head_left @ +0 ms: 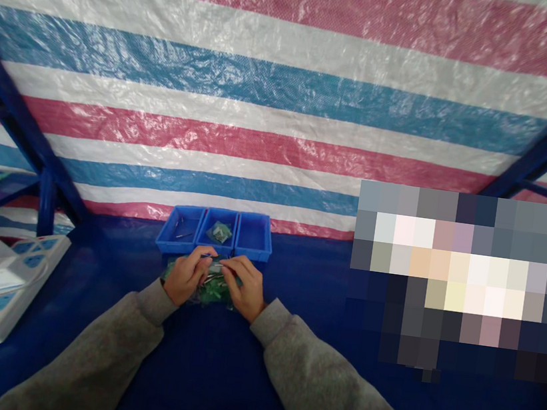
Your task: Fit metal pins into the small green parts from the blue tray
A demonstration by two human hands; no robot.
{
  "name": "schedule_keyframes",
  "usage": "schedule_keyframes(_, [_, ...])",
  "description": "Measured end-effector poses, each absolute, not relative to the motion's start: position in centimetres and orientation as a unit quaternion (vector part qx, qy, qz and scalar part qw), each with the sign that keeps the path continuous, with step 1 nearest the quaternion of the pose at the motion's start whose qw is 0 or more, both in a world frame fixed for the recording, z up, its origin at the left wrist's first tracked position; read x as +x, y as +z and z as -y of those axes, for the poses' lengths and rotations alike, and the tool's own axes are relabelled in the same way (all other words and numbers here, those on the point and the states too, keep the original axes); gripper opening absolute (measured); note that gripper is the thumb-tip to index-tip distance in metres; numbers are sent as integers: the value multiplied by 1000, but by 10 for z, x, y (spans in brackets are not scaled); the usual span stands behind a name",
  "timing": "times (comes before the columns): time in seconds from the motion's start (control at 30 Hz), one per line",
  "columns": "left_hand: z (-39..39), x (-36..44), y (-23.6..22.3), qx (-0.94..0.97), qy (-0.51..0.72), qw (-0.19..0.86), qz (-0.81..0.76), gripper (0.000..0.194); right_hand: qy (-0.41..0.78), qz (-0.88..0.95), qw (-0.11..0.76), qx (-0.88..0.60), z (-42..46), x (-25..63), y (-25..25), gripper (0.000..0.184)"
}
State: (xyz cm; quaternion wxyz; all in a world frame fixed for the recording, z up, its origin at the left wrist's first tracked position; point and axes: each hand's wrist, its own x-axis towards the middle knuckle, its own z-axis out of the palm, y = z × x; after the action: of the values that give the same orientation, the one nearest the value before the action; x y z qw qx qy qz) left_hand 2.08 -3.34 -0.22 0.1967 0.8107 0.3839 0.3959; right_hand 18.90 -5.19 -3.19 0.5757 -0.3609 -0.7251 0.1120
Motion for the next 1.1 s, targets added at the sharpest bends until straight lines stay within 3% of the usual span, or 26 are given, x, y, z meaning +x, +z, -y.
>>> schedule_keyframes(0.27, [31,17,-3,823,389,170,-378,26,117,712,587,-366,52,189,-32,17])
schedule_keyframes(0.57, [27,18,-1,828,421,46,-367,18,104,683,611,-386,53,191,-31,20])
schedule_keyframes(1.1, [32,19,6,845,395,38,-359,29,111,701,585,-392,50,190,-36,17])
